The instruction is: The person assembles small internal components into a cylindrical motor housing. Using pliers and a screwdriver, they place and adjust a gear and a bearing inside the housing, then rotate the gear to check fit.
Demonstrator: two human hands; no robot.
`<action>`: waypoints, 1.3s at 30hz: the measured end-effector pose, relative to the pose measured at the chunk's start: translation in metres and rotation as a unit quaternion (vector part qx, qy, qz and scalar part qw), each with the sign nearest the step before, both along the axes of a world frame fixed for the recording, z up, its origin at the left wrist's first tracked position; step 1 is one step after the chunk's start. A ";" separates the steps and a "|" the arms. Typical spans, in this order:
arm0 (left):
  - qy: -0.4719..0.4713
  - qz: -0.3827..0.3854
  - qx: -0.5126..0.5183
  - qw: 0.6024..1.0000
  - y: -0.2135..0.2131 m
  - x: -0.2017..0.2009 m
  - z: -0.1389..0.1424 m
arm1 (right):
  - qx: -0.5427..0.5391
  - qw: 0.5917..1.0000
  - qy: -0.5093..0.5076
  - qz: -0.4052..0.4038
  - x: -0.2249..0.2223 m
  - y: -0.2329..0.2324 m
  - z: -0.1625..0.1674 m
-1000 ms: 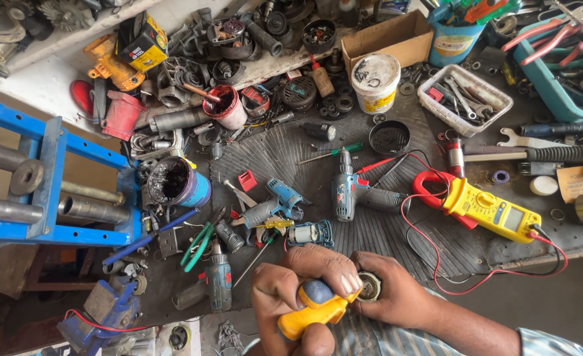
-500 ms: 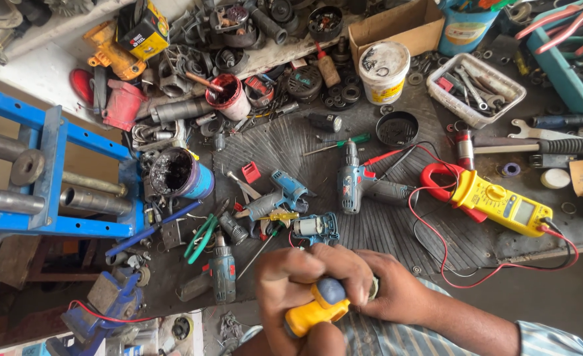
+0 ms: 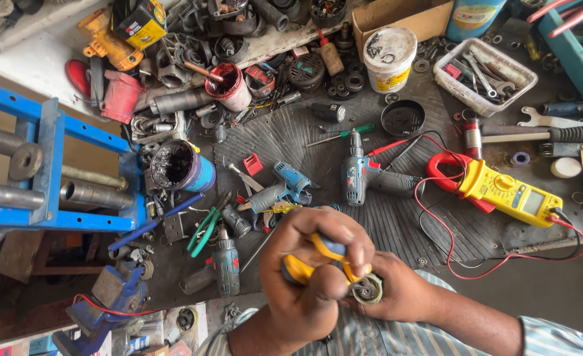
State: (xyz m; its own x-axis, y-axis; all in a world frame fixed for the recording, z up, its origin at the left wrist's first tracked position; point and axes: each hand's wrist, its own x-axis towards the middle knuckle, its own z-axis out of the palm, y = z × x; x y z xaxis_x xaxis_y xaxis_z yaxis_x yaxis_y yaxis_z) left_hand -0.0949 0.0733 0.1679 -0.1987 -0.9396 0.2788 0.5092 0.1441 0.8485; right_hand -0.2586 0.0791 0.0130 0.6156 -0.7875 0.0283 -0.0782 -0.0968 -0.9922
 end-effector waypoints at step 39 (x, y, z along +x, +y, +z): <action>0.086 0.161 0.014 0.983 -0.019 0.016 -0.014 | -0.079 0.994 -0.082 -0.002 0.006 -0.018 0.006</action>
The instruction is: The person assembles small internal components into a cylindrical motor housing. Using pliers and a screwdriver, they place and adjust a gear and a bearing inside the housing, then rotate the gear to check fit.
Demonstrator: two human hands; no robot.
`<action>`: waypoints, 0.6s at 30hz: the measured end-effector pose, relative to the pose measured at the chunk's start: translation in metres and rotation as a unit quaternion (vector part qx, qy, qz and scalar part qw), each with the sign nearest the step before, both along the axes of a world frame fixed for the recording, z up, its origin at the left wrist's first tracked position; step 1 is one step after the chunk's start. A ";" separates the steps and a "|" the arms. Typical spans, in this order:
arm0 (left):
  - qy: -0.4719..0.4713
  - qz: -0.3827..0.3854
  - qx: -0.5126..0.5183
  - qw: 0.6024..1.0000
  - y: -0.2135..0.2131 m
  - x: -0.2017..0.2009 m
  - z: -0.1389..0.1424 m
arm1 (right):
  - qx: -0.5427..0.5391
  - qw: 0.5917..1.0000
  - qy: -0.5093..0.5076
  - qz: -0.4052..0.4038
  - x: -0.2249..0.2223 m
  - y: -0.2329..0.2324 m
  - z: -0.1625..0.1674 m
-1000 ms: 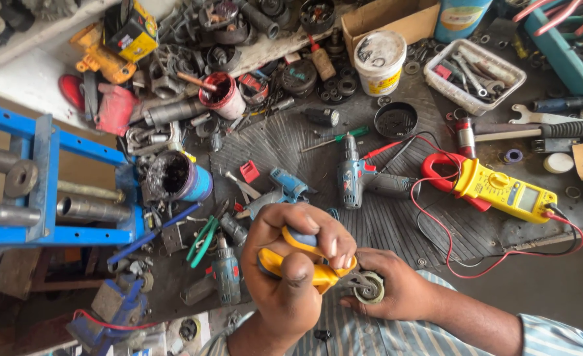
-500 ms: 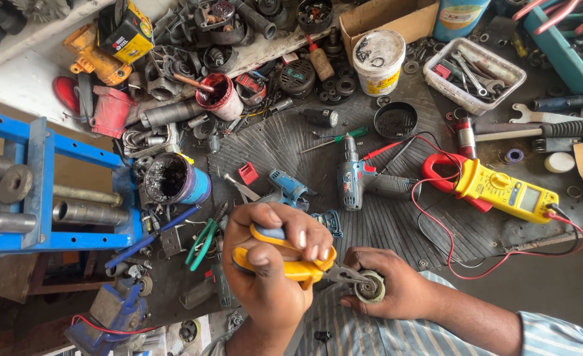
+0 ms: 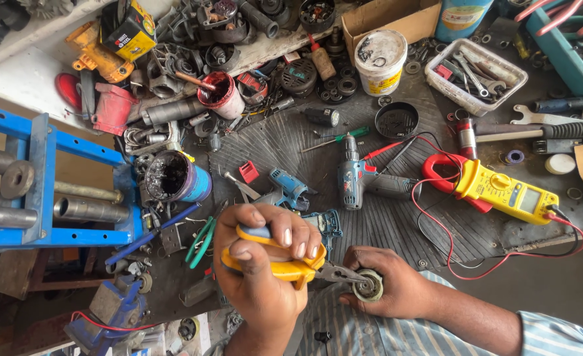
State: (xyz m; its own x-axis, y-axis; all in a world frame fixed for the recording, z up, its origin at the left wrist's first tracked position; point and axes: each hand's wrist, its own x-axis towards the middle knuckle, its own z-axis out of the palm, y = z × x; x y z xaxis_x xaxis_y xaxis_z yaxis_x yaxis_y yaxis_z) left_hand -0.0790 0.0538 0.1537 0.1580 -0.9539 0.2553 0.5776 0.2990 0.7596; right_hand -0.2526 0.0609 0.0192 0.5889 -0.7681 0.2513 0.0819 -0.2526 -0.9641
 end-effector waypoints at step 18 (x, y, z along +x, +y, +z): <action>-0.061 0.009 -0.036 0.997 0.008 -0.001 -0.004 | 0.048 0.998 0.025 -0.025 -0.002 0.000 -0.003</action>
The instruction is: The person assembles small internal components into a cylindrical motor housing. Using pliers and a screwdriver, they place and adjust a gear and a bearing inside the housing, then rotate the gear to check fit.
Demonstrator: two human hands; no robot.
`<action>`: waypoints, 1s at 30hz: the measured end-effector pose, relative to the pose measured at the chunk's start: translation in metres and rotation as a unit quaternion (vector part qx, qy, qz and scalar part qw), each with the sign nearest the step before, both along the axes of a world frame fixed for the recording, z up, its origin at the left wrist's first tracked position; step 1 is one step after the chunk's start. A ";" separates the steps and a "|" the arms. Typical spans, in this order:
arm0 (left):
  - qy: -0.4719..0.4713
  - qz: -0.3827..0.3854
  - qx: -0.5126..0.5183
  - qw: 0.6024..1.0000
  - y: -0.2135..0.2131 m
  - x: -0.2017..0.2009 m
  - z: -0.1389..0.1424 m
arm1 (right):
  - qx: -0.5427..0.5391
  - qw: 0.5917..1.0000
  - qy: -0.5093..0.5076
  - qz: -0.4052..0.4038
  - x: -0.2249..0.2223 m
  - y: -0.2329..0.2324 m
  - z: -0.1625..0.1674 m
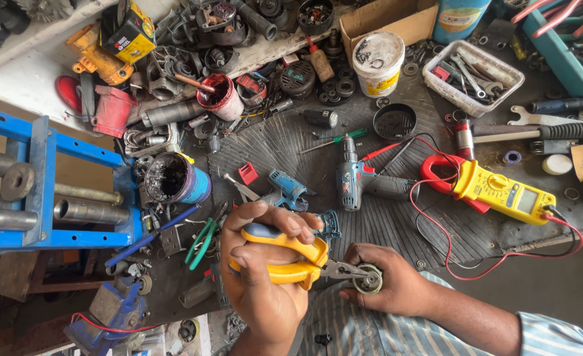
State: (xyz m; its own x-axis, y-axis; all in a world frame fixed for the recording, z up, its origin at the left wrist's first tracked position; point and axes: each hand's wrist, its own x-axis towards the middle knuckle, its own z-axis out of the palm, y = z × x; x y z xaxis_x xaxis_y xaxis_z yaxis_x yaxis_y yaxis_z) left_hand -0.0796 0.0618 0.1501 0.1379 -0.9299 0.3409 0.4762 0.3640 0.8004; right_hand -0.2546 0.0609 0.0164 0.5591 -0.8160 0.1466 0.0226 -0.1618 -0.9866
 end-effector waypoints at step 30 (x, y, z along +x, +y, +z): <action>-0.602 -0.177 -0.066 0.776 -0.037 0.022 -0.032 | -0.035 0.998 0.044 -0.026 0.002 -0.043 -0.015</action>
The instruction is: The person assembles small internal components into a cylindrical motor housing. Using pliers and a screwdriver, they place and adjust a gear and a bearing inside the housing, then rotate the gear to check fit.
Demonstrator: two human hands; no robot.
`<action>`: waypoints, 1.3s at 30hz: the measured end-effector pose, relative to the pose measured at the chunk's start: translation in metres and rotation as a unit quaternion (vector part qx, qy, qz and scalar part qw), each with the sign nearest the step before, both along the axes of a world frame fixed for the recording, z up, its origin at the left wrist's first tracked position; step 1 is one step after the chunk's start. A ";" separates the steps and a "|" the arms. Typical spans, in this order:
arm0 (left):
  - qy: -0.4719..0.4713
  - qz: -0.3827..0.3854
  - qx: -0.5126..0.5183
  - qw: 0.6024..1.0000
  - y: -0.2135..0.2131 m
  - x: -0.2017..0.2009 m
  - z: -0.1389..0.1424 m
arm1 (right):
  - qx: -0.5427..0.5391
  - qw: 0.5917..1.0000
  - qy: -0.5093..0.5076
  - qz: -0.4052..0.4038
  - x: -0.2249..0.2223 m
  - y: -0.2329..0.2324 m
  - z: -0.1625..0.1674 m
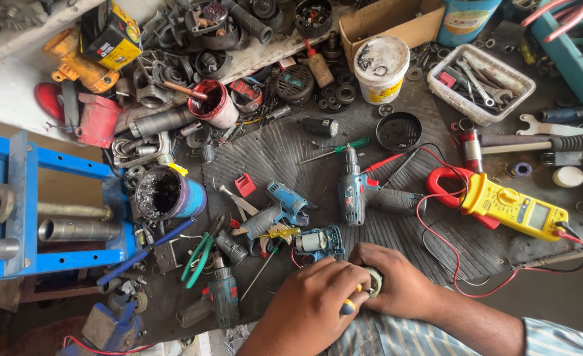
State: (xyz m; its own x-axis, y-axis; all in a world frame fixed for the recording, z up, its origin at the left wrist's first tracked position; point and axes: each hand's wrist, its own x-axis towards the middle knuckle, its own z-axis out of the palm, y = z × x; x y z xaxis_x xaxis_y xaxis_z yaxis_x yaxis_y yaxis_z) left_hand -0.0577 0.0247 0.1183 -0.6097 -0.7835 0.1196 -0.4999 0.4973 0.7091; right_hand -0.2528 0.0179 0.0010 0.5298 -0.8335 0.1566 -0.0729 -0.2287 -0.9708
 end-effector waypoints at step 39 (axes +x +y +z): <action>0.308 0.135 0.153 0.929 -0.078 0.028 0.004 | 0.035 0.998 -0.051 -0.019 0.003 -0.003 -0.003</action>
